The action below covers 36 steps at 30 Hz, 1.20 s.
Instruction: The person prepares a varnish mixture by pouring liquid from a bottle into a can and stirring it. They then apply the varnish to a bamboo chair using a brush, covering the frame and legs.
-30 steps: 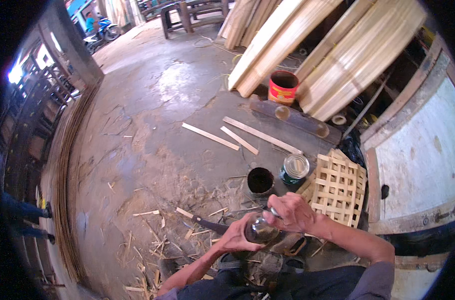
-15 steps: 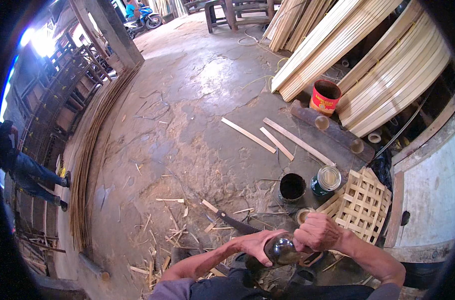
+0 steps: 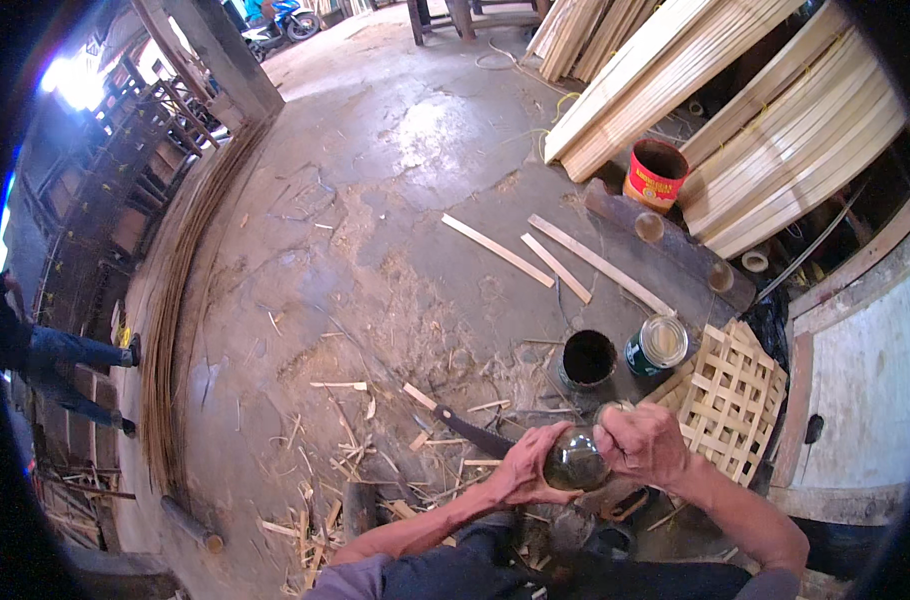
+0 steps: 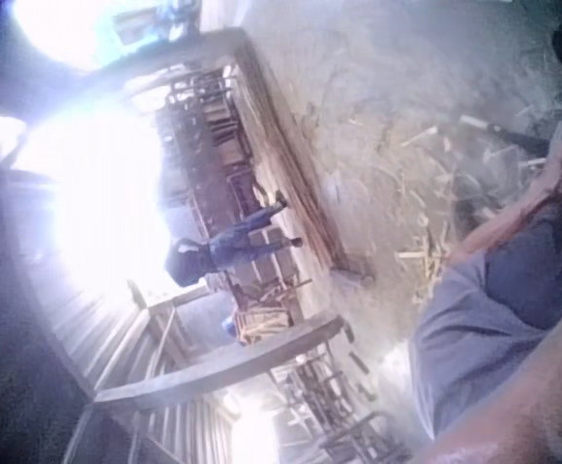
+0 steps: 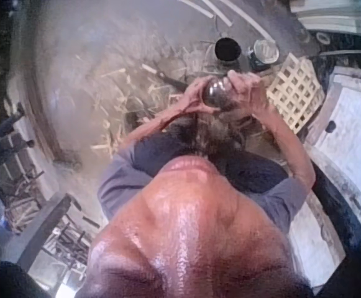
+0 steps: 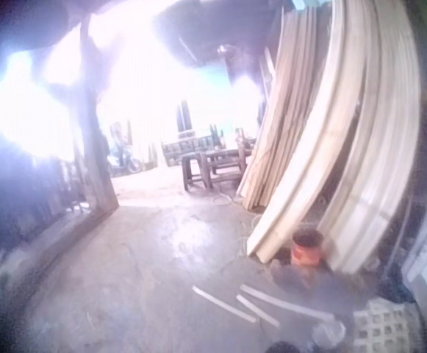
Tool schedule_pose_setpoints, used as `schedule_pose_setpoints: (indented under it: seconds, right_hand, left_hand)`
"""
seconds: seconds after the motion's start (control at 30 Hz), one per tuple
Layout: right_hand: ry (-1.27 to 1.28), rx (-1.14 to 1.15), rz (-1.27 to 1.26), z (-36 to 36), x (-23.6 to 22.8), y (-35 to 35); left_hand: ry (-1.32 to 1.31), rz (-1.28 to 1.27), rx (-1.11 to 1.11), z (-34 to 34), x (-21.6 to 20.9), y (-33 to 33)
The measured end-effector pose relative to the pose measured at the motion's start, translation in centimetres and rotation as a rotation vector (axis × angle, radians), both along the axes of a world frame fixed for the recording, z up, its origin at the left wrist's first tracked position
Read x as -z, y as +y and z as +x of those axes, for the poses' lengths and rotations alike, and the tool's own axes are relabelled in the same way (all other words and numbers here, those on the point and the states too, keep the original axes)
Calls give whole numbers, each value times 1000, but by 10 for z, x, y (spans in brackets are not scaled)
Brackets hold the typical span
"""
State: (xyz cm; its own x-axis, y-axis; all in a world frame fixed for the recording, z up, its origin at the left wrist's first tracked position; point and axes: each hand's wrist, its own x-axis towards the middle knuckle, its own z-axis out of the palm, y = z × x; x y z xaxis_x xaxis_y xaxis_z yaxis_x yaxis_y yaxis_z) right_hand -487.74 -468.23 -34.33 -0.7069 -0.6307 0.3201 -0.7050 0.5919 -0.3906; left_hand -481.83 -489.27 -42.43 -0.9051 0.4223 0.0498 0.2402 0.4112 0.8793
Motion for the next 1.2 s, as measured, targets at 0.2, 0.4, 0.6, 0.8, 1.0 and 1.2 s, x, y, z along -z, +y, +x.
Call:
schedule_pose_setpoints:
  seconds: [0.2,0.4,0.6,0.8,1.0,1.2]
  right_hand:
    - [-70,-362,-70,-6,-16,0]
    - [297,-270,-87,-34,-29,16]
    - [-442,358,-105,-36,18,43]
    - [-671,228,193,5,79,59]
    - [-813,232,201,24,90,42]
    - [-802,200,203,28,97,41]
  left_hand:
    - [-323,175,302,-13,-1,-20]
    - [-505,200,373,-17,8,-37]
    - [-437,53,-78,-34,-8,-39]
    - [-22,-388,-184,-75,9,-48]
    - [137,-647,-134,-101,15,-48]
    - [254,-778,-75,-118,20,-48]
